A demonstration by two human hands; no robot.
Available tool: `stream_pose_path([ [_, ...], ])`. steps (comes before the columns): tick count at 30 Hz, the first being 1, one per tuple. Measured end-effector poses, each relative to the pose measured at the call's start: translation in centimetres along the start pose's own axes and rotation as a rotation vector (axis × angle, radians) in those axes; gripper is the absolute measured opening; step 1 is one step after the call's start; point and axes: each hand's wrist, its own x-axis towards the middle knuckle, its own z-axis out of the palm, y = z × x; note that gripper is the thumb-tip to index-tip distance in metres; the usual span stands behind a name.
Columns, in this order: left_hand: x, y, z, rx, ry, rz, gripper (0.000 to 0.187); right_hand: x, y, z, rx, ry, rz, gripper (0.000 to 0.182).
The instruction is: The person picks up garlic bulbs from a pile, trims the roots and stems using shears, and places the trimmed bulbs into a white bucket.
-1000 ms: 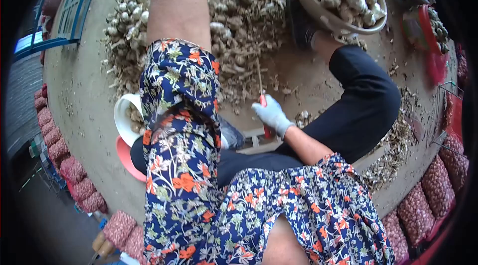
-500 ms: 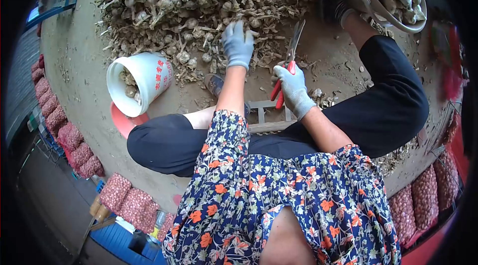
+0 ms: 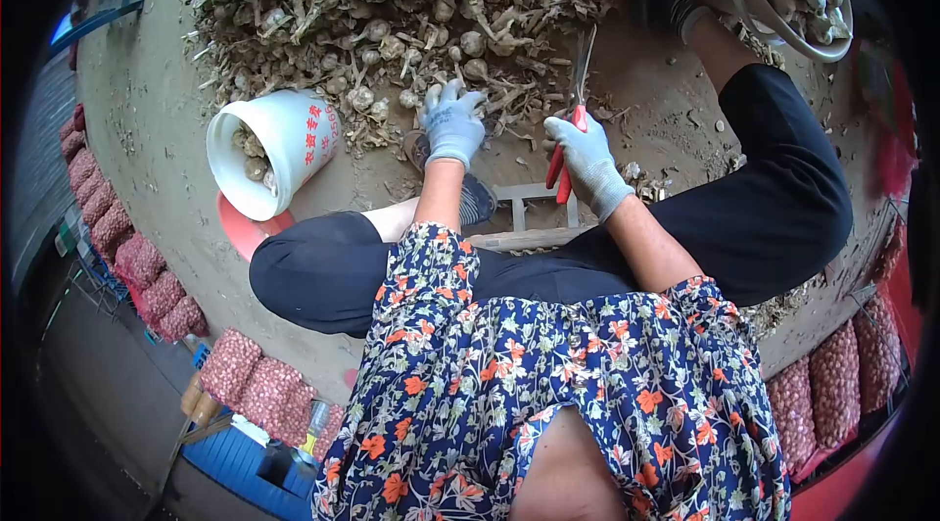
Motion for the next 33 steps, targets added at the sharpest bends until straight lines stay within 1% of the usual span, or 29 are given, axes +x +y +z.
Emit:
stream_pose_path([
  [1, 0.4, -0.6, -0.2, -0.125, -0.005, 0.001, 0.036, 0.1, 0.1, 0.0, 0.004, 0.000, 0.002, 0.017],
  [2, 0.8, -0.3, -1.4, -0.300, -0.020, -0.191, 0.029, 0.1, 0.0, 0.0, 0.064, 0.018, 0.005, 0.017],
  [3, 1.4, -0.7, -2.0, -0.318, 0.098, -0.170, 0.027, 0.1, 0.1, 0.0, 0.124, 0.038, 0.011, 0.017],
  [4, 2.7, -1.7, -1.4, -0.421, 0.167, -0.231, 0.026, 0.1, 0.1, 0.0, 0.130, 0.045, 0.016, 0.017],
  [5, 4.4, -2.5, -0.1, -0.526, 0.237, -0.295, 0.026, 0.2, 0.1, -0.1, 0.058, 0.047, 0.006, 0.017],
  [6, 5.6, -1.4, -1.0, -0.431, 0.256, -0.213, 0.028, 0.2, 0.1, -0.2, -0.015, 0.047, -0.004, 0.016],
  [7, 7.0, 0.1, -2.0, -0.336, 0.278, -0.129, 0.032, 0.3, 0.1, -0.2, -0.015, 0.051, -0.005, 0.016],
  [8, 8.6, 1.6, -2.2, -0.220, 0.130, -0.206, 0.045, 0.3, 0.1, -0.3, -0.103, -0.011, 0.026, 0.017],
  [9, 9.9, 3.2, -2.5, -0.148, -0.125, -0.332, 0.052, 0.3, 0.0, -0.4, -0.189, -0.072, 0.055, 0.019],
  [10, 11.1, 3.4, -1.4, -0.093, -0.177, -0.360, 0.053, 0.4, -0.2, -0.3, -0.187, -0.064, 0.046, 0.019],
  [11, 12.2, 3.5, -0.4, -0.039, -0.228, -0.388, 0.054, 0.3, -0.4, -0.3, -0.395, -0.080, 0.005, 0.025],
  [12, 12.9, 3.2, -0.9, -0.101, -0.281, -0.367, 0.054, 0.0, -0.4, -0.4, -0.603, -0.095, -0.025, 0.031],
  [13, 12.9, 2.8, -1.2, -0.131, -0.265, -0.354, 0.054, -0.4, -0.2, -0.4, -0.807, -0.113, -0.049, 0.038],
  [14, 12.2, 2.9, -2.5, -0.159, -0.231, -0.318, 0.051, -0.5, -0.2, -0.5, -0.804, -0.110, -0.048, 0.038],
  [16, 9.6, 3.1, -5.7, -0.175, -0.189, -0.291, 0.048, -0.6, -0.6, -0.1, -0.997, -0.168, -0.028, 0.040],
  [18, 6.9, 2.9, -7.5, -0.278, -0.048, -0.157, 0.047, -0.6, -0.5, 0.3, -1.027, -0.158, -0.122, 0.041],
  [19, 6.0, 2.7, -7.8, -0.272, -0.046, -0.159, 0.047, -0.7, -0.4, 0.5, -1.034, -0.140, -0.172, 0.040],
  [21, 4.7, 2.9, -8.0, -0.305, 0.056, -0.145, 0.044, -0.9, -0.4, 0.5, -1.052, -0.133, -0.210, 0.041],
  [23, 3.8, 3.3, -8.3, -0.321, 0.032, -0.159, 0.043, -1.2, -0.5, 0.7, -1.080, -0.106, -0.292, 0.040],
  [26, 2.5, 4.2, -8.9, -0.336, 0.023, -0.146, 0.039, -2.1, -1.2, 0.9, -1.103, -0.097, -0.308, 0.039],
  [29, 2.0, 5.1, -9.9, -0.557, -0.024, -0.220, 0.038, -2.2, -1.0, 0.7, -1.112, -0.085, -0.313, 0.038],
  [31, 2.5, 4.2, -8.1, -0.609, 0.004, -0.230, 0.036, -2.2, -1.0, 0.2, -1.084, -0.114, -0.273, 0.039],
  [32, 2.8, 3.5, -6.7, -1.015, 0.030, -0.162, 0.037, -2.2, -0.7, -0.1, -1.086, -0.112, -0.287, 0.039],
  [33, 2.8, 3.4, -6.7, -1.420, 0.057, -0.081, 0.040, -2.3, -0.2, -0.5, -1.029, -0.106, -0.312, 0.039],
])
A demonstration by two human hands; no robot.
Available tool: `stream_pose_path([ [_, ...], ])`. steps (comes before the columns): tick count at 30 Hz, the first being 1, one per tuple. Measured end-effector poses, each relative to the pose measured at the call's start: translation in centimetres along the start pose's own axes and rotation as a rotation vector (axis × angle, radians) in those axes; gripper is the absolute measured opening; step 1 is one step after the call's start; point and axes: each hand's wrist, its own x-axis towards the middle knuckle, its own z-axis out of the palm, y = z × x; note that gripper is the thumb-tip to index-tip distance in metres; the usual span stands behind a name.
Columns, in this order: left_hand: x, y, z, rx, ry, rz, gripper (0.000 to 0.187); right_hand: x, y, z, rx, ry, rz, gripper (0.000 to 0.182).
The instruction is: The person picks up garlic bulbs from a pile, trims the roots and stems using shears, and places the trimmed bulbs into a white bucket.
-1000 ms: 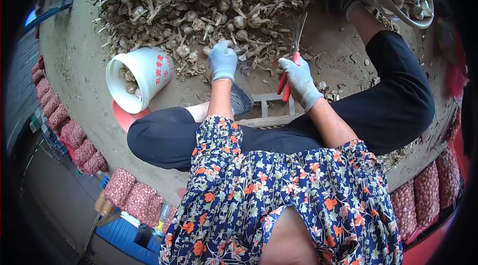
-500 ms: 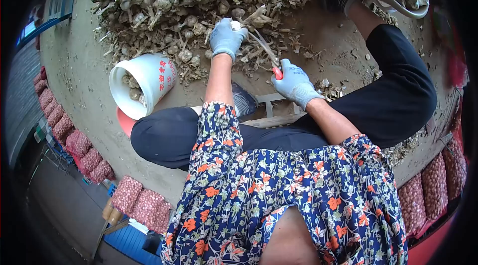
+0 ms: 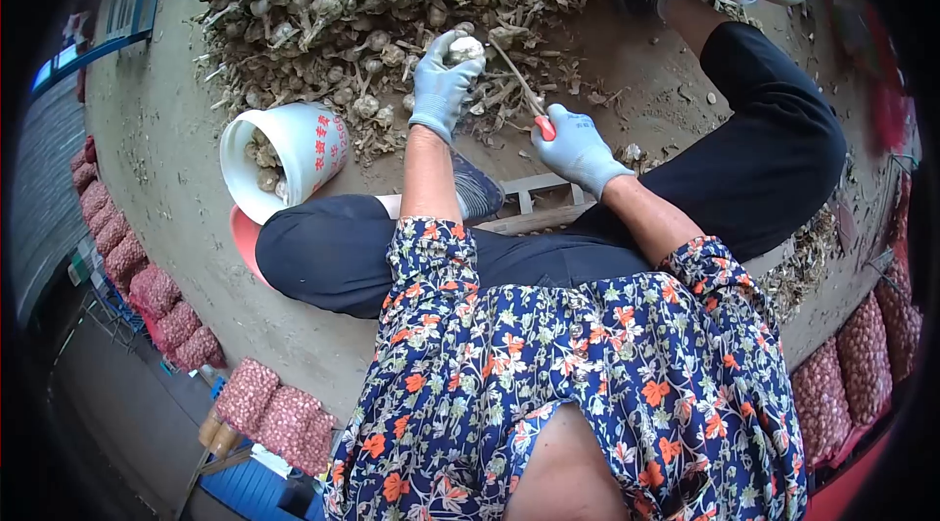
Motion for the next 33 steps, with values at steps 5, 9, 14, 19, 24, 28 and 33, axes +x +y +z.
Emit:
stream_pose_path([
  [5, -2.1, 1.0, -1.2, -0.446, -0.370, 0.041, 0.062, -1.4, 0.0, -1.5, 0.001, -0.009, 0.037, 0.038],
  [9, -2.3, 1.7, -1.3, -0.658, -0.382, -0.087, 0.054, -1.5, 0.1, -1.6, -0.154, 0.045, -0.038, 0.034],
  [14, -1.6, 0.5, -3.8, -0.520, -0.290, -0.047, 0.049, -2.2, 0.4, -1.8, -0.327, 0.097, -0.164, 0.030],
  [19, -2.3, 0.5, -3.5, -0.796, -0.418, 0.016, 0.045, -2.1, -0.3, -2.4, -0.126, 0.059, -0.075, 0.032],
  [24, -3.1, 1.7, -2.1, -0.143, -0.209, 0.103, 0.055, -2.2, -0.1, -1.8, -0.352, 0.084, -0.157, 0.031],
  [28, -4.1, 3.0, -2.2, 0.064, -0.209, 0.195, 0.084, -2.2, 0.1, -1.6, -0.355, 0.119, -0.173, 0.034],
  [33, -4.8, 3.6, -1.7, 0.197, -0.235, 0.328, 0.099, -1.9, -1.0, -1.6, -0.370, 0.153, -0.235, 0.035],
])
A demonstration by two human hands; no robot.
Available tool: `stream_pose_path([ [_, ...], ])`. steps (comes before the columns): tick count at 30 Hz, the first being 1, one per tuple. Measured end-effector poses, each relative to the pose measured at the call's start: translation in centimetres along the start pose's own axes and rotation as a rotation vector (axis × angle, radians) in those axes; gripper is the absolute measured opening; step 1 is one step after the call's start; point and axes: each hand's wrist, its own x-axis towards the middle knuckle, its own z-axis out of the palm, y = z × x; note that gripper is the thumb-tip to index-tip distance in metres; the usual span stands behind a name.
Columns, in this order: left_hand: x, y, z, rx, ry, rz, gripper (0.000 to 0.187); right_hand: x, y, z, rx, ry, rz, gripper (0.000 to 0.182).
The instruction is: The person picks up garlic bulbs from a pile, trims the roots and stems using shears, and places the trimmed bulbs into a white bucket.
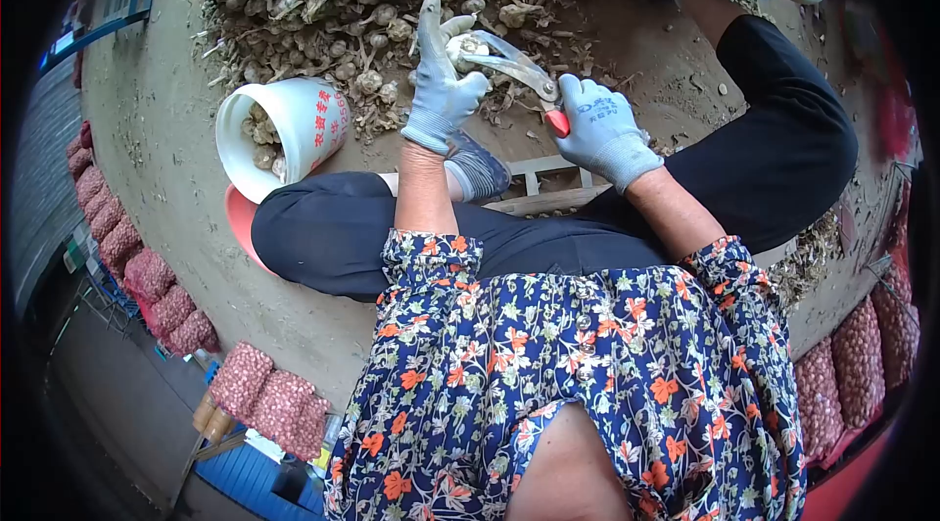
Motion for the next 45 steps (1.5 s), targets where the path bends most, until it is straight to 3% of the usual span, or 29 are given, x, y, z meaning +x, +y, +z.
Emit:
stream_pose_path([
  [7, -0.7, 1.1, -1.2, -0.050, -0.186, -0.096, 0.099, -0.1, 0.2, -0.8, -0.067, -0.052, -0.102, 0.036],
  [11, -0.2, 0.6, -0.9, 0.212, -0.205, 0.009, 0.106, -0.4, 0.3, -0.8, -0.054, -0.196, -0.082, 0.039],
  [18, -0.7, 3.2, -1.2, 0.172, -0.266, -0.012, 0.104, -0.9, 0.5, -1.6, -0.038, -0.123, -0.204, 0.040],
  [26, -0.6, 2.7, -1.5, 0.048, -0.343, -0.086, 0.104, -1.1, 0.1, -0.4, -0.007, -0.223, -0.210, 0.040],
  [37, -1.4, 0.8, -2.0, -0.201, -0.255, -0.144, 0.106, -0.7, 0.1, 1.3, 0.132, -0.275, -0.102, 0.033],
  [41, -1.8, 0.5, -1.9, -0.317, -0.241, -0.110, 0.109, -1.5, 0.3, 1.0, 0.170, -0.121, -0.176, 0.031],
  [45, -2.6, 1.5, -1.6, -0.124, -0.287, -0.185, 0.104, -1.2, 0.2, 1.6, 0.046, -0.136, -0.211, 0.028],
])
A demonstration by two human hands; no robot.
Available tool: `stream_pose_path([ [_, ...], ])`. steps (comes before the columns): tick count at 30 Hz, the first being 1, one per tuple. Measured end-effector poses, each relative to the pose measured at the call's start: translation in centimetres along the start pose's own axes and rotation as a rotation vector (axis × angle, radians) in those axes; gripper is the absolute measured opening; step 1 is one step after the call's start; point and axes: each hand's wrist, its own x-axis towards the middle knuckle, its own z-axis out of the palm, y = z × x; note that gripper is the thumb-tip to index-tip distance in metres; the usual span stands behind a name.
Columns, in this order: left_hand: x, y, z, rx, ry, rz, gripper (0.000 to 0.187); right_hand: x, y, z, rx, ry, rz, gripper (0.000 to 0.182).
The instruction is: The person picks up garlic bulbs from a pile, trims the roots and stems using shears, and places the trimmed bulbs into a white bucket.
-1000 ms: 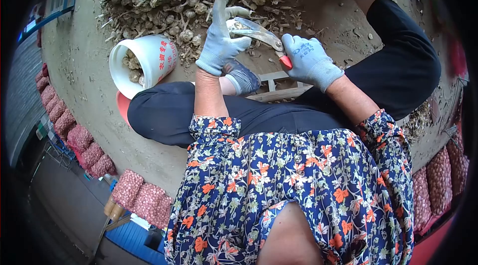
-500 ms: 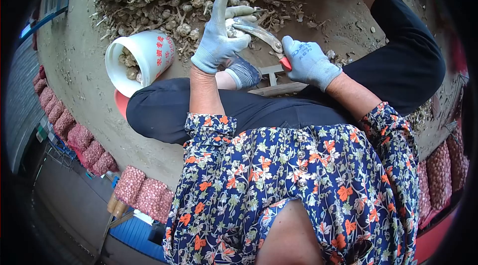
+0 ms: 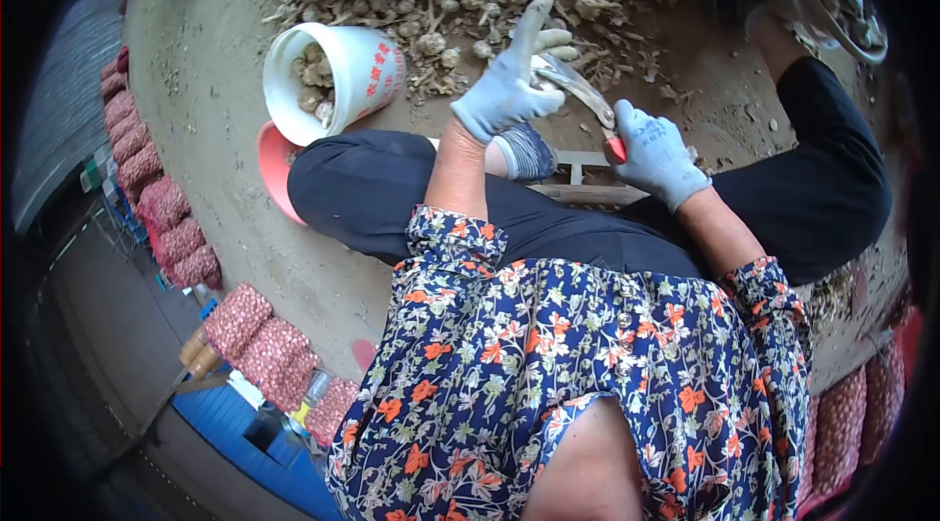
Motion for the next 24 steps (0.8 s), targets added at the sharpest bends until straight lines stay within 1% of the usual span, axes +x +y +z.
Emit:
stream_pose_path([
  [1, -0.2, -0.2, 0.0, 0.013, 0.017, -0.001, 0.101, 0.2, -0.1, 0.0, 0.000, 0.002, -0.028, 0.028],
  [3, -0.8, -0.8, -0.1, 0.035, 0.082, 0.015, 0.100, 0.3, -0.4, -0.2, 0.028, -0.137, 0.088, 0.027],
  [4, -0.8, -1.0, -0.3, 0.025, 0.116, 0.045, 0.100, 0.5, -0.6, -0.3, 0.021, -0.129, 0.077, 0.027],
  [6, -1.0, -0.9, -2.1, 0.122, 0.393, 0.140, 0.096, 0.5, -0.7, 0.2, 0.029, -0.164, 0.073, 0.029],
  [7, -1.2, -0.7, -3.8, 0.341, 0.631, 0.172, 0.090, 0.3, -0.9, 0.3, 0.054, -0.147, 0.082, 0.029],
  [8, -2.1, -5.9, -10.1, 0.658, 0.931, 0.224, 0.079, 0.4, -1.0, 0.2, 0.095, -0.155, 0.128, 0.031],
  [10, -5.1, -3.2, -15.7, 0.160, 1.305, 0.398, 0.049, 0.3, -0.6, 0.6, 0.163, -0.158, 0.202, 0.033],
  [11, -6.0, -0.4, -15.8, 0.456, 1.528, 0.277, 0.044, 0.4, -0.6, 0.4, 0.199, -0.188, 0.262, 0.035],
  [12, -6.7, 2.8, -15.4, 0.726, 1.724, -0.063, 0.047, 0.3, -0.4, 0.5, 0.201, -0.191, 0.283, 0.035],
  [14, -5.1, 3.5, -17.2, 1.168, 1.940, -0.465, 0.057, 0.6, 0.1, 0.7, 0.251, -0.205, 0.336, 0.036],
  [15, -3.5, 4.2, -16.6, 1.172, 1.857, -0.432, 0.061, 0.9, 0.1, 0.4, 0.290, -0.223, 0.392, 0.040],
  [16, -2.0, 4.4, -15.7, 1.174, 1.776, -0.401, 0.064, 1.2, 0.4, 0.5, 0.293, -0.222, 0.403, 0.040],
  [17, -0.6, 2.7, -16.0, 1.305, 1.570, -0.105, 0.056, 1.4, 0.7, 0.9, 0.356, -0.167, 0.445, 0.038],
  [18, 2.5, 2.9, -12.6, 0.438, 1.322, 0.089, 0.041, 1.6, 1.0, 1.1, 0.417, -0.113, 0.487, 0.037],
  [19, 4.6, 1.3, -10.9, 0.482, 1.069, 0.017, 0.032, 1.8, 1.2, 0.9, 0.457, -0.123, 0.555, 0.038],
  [20, 6.9, -2.6, -9.9, 0.636, 0.848, -0.007, 0.031, 1.9, 1.4, 1.0, 0.455, -0.125, 0.569, 0.038],
  [21, 8.8, -5.1, -7.8, 1.050, 0.574, 0.112, 0.034, 1.9, 1.7, 1.0, 0.542, -0.156, 0.621, 0.038],
  [22, 10.2, -7.5, -5.6, 0.970, 0.284, -0.054, 0.038, 2.0, 2.0, 1.1, 0.630, -0.185, 0.671, 0.038],
  [24, 11.7, -12.4, -2.7, 1.198, -0.010, -0.489, 0.056, 1.7, 2.2, 1.2, 0.604, -0.201, 0.654, 0.041],
])
